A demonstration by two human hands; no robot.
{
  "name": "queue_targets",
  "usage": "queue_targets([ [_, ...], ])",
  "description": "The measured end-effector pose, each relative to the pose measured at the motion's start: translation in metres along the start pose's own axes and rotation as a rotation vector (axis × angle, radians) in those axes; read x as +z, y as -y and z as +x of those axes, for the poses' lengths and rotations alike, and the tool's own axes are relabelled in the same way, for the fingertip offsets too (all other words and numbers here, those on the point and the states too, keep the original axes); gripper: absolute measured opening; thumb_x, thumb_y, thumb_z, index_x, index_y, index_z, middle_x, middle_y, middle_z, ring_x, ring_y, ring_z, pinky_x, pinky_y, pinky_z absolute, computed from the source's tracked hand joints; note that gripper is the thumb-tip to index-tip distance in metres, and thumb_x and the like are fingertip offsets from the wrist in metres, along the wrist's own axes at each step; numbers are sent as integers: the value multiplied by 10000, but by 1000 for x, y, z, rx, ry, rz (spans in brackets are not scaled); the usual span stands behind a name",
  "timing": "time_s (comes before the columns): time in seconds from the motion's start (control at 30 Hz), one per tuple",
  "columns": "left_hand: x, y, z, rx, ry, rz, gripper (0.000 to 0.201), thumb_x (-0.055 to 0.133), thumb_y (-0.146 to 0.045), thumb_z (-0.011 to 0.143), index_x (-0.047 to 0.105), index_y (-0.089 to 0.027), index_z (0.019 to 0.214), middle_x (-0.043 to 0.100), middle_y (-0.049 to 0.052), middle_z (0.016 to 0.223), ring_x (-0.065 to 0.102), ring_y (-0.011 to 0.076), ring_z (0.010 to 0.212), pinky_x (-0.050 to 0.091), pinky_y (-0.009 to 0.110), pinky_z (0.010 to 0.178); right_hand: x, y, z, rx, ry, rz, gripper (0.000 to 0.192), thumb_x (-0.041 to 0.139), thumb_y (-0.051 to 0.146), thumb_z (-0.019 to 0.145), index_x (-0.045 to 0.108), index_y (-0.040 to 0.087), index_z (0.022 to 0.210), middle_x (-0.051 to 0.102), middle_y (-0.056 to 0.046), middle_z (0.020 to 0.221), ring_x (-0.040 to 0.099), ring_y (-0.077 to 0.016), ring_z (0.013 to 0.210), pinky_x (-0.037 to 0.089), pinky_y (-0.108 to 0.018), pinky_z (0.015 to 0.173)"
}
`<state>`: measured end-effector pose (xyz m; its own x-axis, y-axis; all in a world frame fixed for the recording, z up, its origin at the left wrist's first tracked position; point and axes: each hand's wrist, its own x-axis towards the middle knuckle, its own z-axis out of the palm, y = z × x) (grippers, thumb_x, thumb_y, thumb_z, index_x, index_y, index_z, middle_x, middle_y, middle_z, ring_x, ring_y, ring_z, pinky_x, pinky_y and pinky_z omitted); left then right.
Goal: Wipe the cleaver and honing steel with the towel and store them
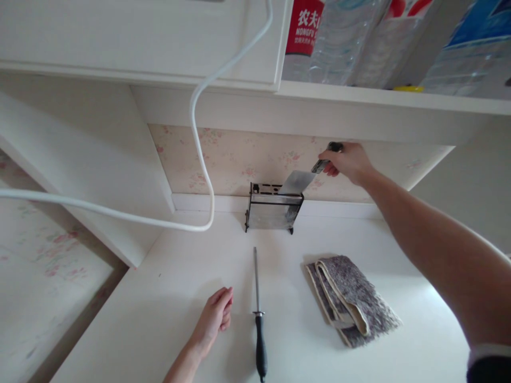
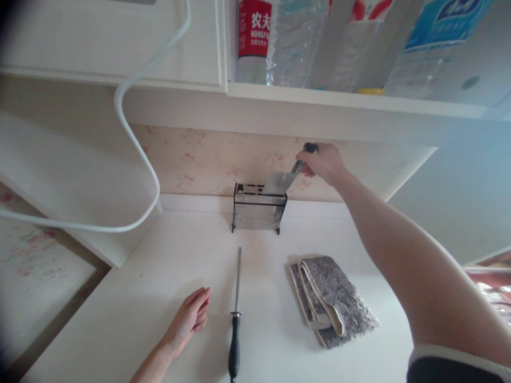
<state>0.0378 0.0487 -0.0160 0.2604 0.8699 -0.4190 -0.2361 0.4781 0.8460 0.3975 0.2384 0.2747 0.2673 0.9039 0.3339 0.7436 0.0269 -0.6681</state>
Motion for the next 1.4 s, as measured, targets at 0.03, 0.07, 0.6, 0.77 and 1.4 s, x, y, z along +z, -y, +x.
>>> queue_targets([
  [0.03, 0, 0, 0, 0, 2, 7, 440, 616, -571, 774, 400, -200, 677, 205, -121, 500, 134, 34, 403, 137, 200, 398, 7, -1, -1, 3, 14, -15, 256, 656, 328, 791, 651, 74, 818, 676, -98, 608, 582, -108, 437, 463, -192, 438],
  [0.07, -1, 1, 0, 1, 6, 15, 442, 612, -575, 775, 398, -201, 676, 200, -121, 499, 134, 34, 403, 140, 199, 397, 14, -3, -3, 6, 25, -25, 236, 666, 320, 778, 650, 87, 812, 675, -86, 599, 582, -110, 433, 459, -188, 431],
  [0.6, 0, 6, -1, 74, 35, 209, 416, 536, -584, 827, 450, -195, 705, 239, -107, 534, 180, 48, 423, 243, 187, 392, 86, -32, -16, 136, 195, 22, 314, 701, 372, 756, 658, 116, 933, 676, -71, 599, 623, -151, 467, 503, -219, 434],
  [0.77, 3, 5, -7, 148, 18, 396, 406, 473, -577, 862, 554, -182, 818, 427, -60, 610, 311, 58, 434, 303, 204, 424, 84, -35, -17, 140, 239, 103, 402, 724, 408, 759, 650, 131, 1040, 702, -77, 671, 628, -143, 480, 532, -231, 458],
  [1.4, 28, -9, -14, 975, 630, 1508, 365, 437, -39, 899, 628, -276, 1101, 639, 31, 1248, 439, 193, 1317, 206, 447, 1165, 114, -156, -198, 408, 342, 556, 370, 660, 425, 746, 638, 151, 993, 662, -20, 598, 560, -126, 427, 461, -234, 416],
])
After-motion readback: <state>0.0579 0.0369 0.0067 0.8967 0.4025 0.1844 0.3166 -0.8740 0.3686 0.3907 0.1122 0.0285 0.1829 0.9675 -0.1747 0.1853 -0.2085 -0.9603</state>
